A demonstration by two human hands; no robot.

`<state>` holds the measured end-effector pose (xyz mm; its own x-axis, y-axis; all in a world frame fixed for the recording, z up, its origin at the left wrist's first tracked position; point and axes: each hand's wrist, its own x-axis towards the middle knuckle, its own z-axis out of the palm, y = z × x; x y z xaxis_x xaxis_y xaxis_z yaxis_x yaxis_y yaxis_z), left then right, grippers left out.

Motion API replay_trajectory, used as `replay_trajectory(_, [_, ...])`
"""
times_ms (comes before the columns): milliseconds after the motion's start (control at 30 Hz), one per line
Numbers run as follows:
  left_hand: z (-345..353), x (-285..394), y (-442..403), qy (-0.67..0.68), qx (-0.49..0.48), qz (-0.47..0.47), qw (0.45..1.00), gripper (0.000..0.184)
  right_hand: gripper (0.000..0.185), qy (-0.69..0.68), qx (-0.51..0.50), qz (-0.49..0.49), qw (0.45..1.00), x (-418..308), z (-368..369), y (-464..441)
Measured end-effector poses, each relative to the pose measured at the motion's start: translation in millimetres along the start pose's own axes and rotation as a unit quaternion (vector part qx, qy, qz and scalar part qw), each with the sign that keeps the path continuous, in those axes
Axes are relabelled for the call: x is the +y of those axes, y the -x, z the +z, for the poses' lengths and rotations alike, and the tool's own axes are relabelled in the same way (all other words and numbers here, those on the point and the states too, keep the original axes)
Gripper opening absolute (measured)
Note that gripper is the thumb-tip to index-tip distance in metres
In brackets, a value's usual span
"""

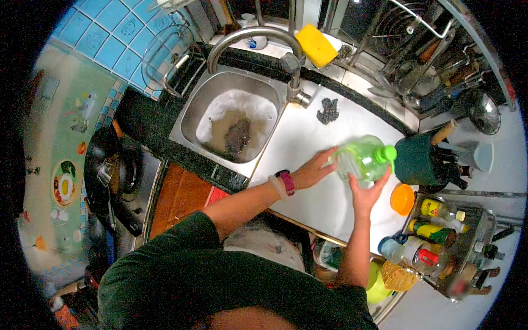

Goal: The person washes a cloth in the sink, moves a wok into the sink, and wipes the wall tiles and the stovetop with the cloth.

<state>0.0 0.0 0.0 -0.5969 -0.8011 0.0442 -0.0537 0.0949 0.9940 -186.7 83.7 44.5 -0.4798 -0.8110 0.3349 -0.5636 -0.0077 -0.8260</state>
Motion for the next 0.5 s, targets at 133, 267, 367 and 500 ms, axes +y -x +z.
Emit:
replay_trajectory(133, [-37, 4, 12, 0.006, 0.045, -0.001, 0.999, 0.05, 0.116, 0.055, 0.062, -0.005, 0.997, 6, -20, -15])
replay_trajectory(267, [-128, -11, 66, -0.066, 0.198, -0.042, 0.977, 0.032, 0.098, 0.219, 0.15, -0.056, 0.963, -5, -1, 20])
replay_trajectory(367, [-207, -23, 104, -0.216, 0.282, -0.076, 0.932, 0.029, 0.055, 0.212, 0.077, -0.117, 0.967, -46, 41, 50])
replay_trajectory(500, [-273, -29, 143, -0.271, 0.339, -0.167, 0.885, 0.036, 0.027, 0.082, -0.277, -0.118, 0.95, -76, 130, 79])
